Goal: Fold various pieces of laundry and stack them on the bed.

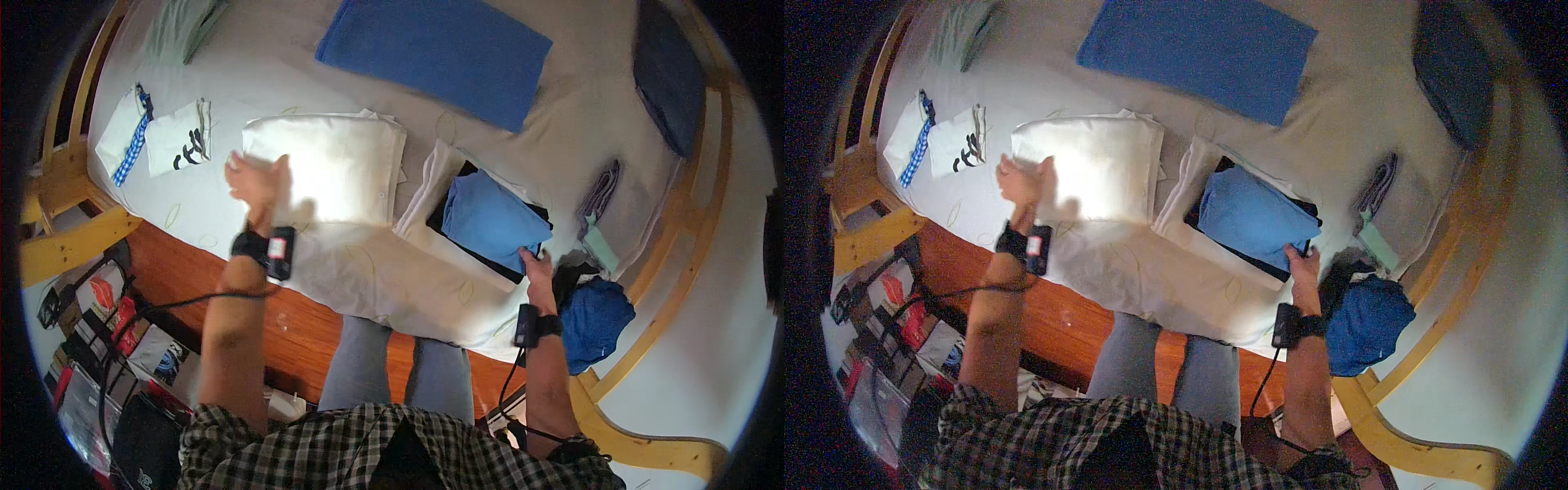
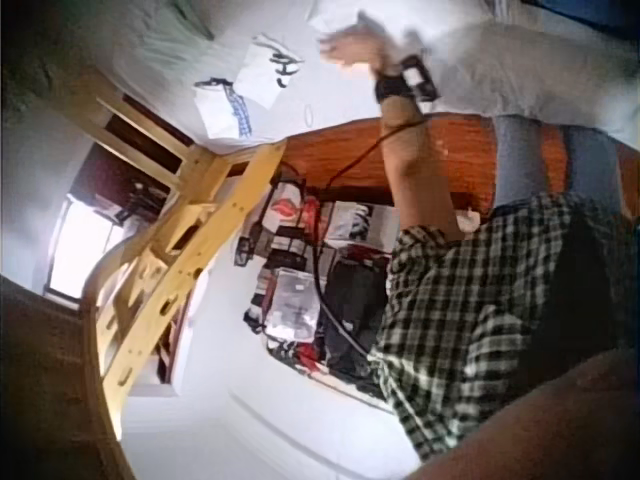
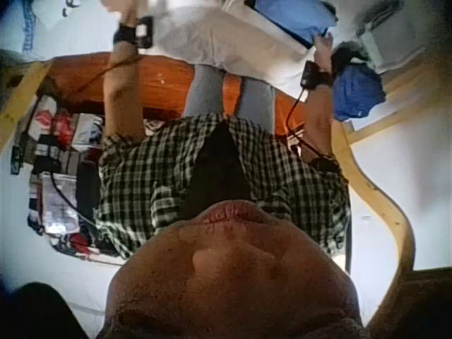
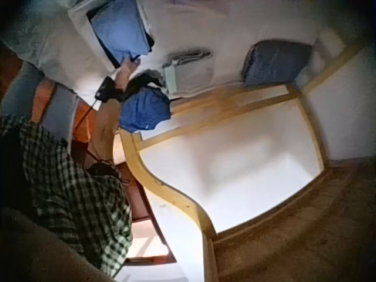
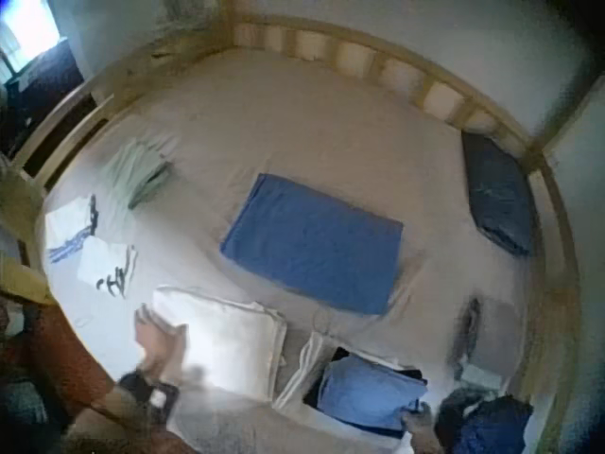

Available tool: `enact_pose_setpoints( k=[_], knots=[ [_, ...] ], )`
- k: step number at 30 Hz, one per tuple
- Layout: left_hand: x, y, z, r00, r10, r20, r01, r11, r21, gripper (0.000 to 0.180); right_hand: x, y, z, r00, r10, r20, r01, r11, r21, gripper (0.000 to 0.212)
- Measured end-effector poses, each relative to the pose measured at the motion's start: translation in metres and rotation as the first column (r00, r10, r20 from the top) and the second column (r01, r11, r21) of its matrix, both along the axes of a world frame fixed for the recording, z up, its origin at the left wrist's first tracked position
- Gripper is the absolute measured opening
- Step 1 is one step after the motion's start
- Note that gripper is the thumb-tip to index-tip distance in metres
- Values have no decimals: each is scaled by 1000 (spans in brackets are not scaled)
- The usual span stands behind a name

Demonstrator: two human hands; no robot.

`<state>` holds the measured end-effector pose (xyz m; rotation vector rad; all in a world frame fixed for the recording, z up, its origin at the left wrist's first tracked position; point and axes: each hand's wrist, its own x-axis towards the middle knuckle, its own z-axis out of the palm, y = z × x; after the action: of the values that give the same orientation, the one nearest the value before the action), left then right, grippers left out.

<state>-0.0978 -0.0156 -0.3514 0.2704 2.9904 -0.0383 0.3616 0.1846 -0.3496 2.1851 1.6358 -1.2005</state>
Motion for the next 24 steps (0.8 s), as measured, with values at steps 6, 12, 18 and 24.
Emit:
enact_pose_setpoints(
  k=[6, 12, 18, 24],
  knots=[
    [-46, -30, 0, 954, 67, 292, -54, 997, -55, 71, -101, -30, 51, 933, 47, -358, 136, 872, 470, 41],
    [-41, -32, -3, 594, 65, 802, -310, 938, 153, 56, -174, -72, 44, 804, 85, -588, -63, 996, 58, 25],
    [-19, 9, 55, 463, -357, 811, -273, 813, 514, 33, -206, -103, 29, 767, -324, -554, -80, 808, -583, 33],
    [-17, 60, 163, 544, -163, 823, -459, 763, 454, 39, -216, -114, 1, 419, -779, -467, -41, 498, -866, 50]
  ],
)
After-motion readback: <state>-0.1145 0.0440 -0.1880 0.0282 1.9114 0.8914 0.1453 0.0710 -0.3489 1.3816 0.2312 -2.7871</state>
